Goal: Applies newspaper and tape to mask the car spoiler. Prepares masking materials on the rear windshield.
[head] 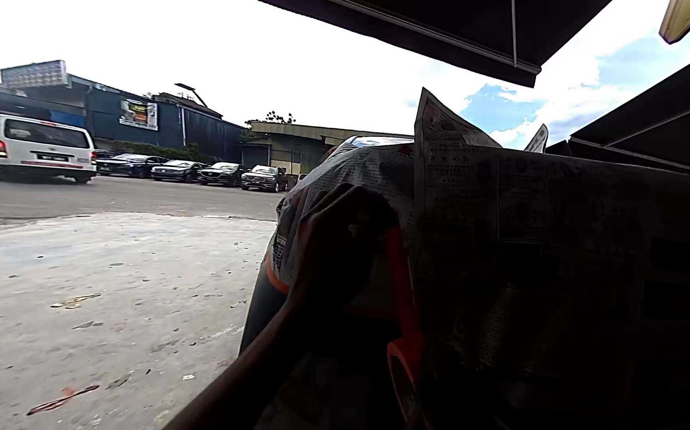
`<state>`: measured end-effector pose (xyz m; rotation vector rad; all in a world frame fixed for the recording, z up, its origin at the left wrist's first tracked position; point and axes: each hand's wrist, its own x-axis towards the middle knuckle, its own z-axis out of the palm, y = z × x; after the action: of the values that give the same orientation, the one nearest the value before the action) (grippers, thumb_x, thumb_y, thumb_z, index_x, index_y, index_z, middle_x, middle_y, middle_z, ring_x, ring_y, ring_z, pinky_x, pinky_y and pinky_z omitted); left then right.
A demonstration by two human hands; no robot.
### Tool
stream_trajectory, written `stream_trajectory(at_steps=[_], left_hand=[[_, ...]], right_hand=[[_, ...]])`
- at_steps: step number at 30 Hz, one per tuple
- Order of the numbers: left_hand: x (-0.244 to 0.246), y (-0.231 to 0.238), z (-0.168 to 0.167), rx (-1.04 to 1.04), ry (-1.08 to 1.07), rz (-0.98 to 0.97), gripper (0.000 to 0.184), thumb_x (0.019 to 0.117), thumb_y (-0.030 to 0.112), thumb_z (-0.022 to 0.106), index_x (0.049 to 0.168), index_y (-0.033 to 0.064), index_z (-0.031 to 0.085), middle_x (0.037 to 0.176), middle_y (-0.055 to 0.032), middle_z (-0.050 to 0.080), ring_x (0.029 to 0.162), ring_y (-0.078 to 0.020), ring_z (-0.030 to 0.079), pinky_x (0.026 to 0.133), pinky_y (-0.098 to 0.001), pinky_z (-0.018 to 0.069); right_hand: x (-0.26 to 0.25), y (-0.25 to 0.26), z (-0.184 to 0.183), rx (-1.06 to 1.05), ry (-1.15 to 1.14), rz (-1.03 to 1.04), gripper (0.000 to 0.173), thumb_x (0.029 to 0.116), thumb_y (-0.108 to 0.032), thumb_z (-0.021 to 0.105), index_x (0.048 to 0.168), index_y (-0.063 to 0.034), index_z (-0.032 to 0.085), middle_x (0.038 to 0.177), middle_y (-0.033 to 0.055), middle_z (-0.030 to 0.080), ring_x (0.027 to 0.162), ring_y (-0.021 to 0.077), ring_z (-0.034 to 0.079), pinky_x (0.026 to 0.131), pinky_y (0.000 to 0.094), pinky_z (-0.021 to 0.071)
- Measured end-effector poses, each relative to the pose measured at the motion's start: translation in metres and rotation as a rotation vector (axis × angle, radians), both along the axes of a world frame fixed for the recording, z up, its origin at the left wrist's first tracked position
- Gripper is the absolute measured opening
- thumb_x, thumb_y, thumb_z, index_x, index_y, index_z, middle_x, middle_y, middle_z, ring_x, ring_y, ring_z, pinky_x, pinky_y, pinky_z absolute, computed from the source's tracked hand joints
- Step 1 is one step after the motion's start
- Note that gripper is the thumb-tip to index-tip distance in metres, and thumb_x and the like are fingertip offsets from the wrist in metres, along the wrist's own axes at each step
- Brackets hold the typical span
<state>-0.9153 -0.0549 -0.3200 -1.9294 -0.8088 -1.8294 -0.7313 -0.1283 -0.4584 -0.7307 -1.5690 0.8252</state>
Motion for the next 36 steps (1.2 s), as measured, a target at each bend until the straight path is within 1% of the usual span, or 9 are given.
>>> stream_trajectory(at_steps=[3,6,18,22,27,29,31,34,36], left_hand=[[-0.002,0.016,0.024,0.056,0.004,-0.003,0.015,0.0972,0.031,0.067,0.097,0.0169,0.072,0.092,0.0043,0.067,0.088,-0.0097,0.062,0.079,-0.0335,0.0490],[0.001,0.029,0.027,0.069,-0.001,-0.013,0.016,0.0989,0.032,0.064,0.099,0.0180,0.071,0.094,0.0044,0.067,0.091,-0.0099,0.062,0.081,-0.0343,0.0484],[0.028,0.056,0.018,0.133,-0.019,0.249,0.021,0.1009,0.023,0.058,0.109,0.0134,0.074,0.111,-0.0123,0.068,0.105,-0.0321,0.061,0.089,-0.0506,0.0441],[0.032,0.062,0.016,0.097,-0.164,0.202,0.046,0.0984,0.039,0.062,0.136,0.0130,0.058,0.106,-0.0095,0.063,0.097,-0.0283,0.059,0.084,-0.0478,0.0449],[0.033,0.061,-0.007,0.208,-0.053,0.263,0.023,0.1026,0.028,0.059,0.110,0.0078,0.067,0.114,-0.0151,0.062,0.108,-0.0323,0.058,0.089,-0.0461,0.0470],[0.027,0.056,-0.034,0.220,0.070,0.230,0.028,0.1027,0.030,0.058,0.119,0.0100,0.068,0.127,-0.0111,0.060,0.121,-0.0288,0.053,0.104,-0.0471,0.0420],[0.021,0.056,-0.059,0.222,0.199,0.252,0.040,0.1009,0.039,0.059,0.131,0.0132,0.067,0.141,-0.0063,0.058,0.137,-0.0250,0.048,0.120,-0.0534,0.0278],[0.021,0.060,-0.076,0.183,0.283,0.342,0.056,0.1000,0.050,0.058,0.145,0.0167,0.058,0.158,-0.0011,0.046,0.149,-0.0228,0.036,0.123,-0.0552,0.0198],[0.021,0.058,-0.076,0.133,0.293,0.367,0.063,0.0978,0.058,0.057,0.146,0.0178,0.057,0.161,-0.0014,0.043,0.152,-0.0270,0.032,0.122,-0.0644,0.0153]], right_hand=[[0.003,0.012,0.015,-0.196,0.071,0.023,0.032,0.1096,-0.019,0.048,0.131,0.0018,0.059,0.072,0.0051,0.064,0.048,0.0106,0.057,0.040,0.0252,0.0489],[0.005,0.025,0.031,-0.366,0.142,0.046,0.030,0.1104,-0.022,0.047,0.118,0.0009,0.065,0.071,0.0078,0.066,0.048,0.0114,0.060,0.040,0.0235,0.0494],[0.004,0.043,0.059,-0.606,0.168,-0.012,0.040,0.1111,-0.031,0.044,0.115,0.0023,0.067,0.078,0.0107,0.072,0.058,0.0161,0.071,0.052,0.0271,0.0592],[0.003,0.043,0.061,-0.607,0.132,-0.037,0.042,0.1113,-0.032,0.043,0.114,0.0009,0.068,0.076,0.0094,0.073,0.057,0.0140,0.070,0.050,0.0243,0.0563],[0.006,0.049,0.056,-0.599,0.135,-0.015,0.043,0.1106,-0.034,0.045,0.115,0.0008,0.069,0.081,0.0120,0.075,0.064,0.0185,0.074,0.057,0.0287,0.0613],[0.007,0.053,0.053,-0.591,0.125,0.005,0.045,0.1104,-0.036,0.045,0.116,0.0013,0.069,0.084,0.0135,0.076,0.067,0.0205,0.075,0.060,0.0305,0.0624],[0.009,0.056,0.051,-0.590,0.129,0.014,0.045,0.1101,-0.037,0.046,0.116,0.0010,0.069,0.084,0.0133,0.076,0.069,0.0211,0.075,0.061,0.0312,0.0628],[0.008,0.053,0.051,-0.594,0.166,0.024,0.042,0.1102,-0.033,0.046,0.114,0.0009,0.070,0.082,0.0116,0.076,0.067,0.0192,0.075,0.060,0.0287,0.0628],[0.006,0.050,0.053,-0.601,0.194,0.022,0.040,0.1102,-0.031,0.046,0.113,0.0016,0.070,0.082,0.0117,0.075,0.067,0.0192,0.075,0.060,0.0290,0.0627]])
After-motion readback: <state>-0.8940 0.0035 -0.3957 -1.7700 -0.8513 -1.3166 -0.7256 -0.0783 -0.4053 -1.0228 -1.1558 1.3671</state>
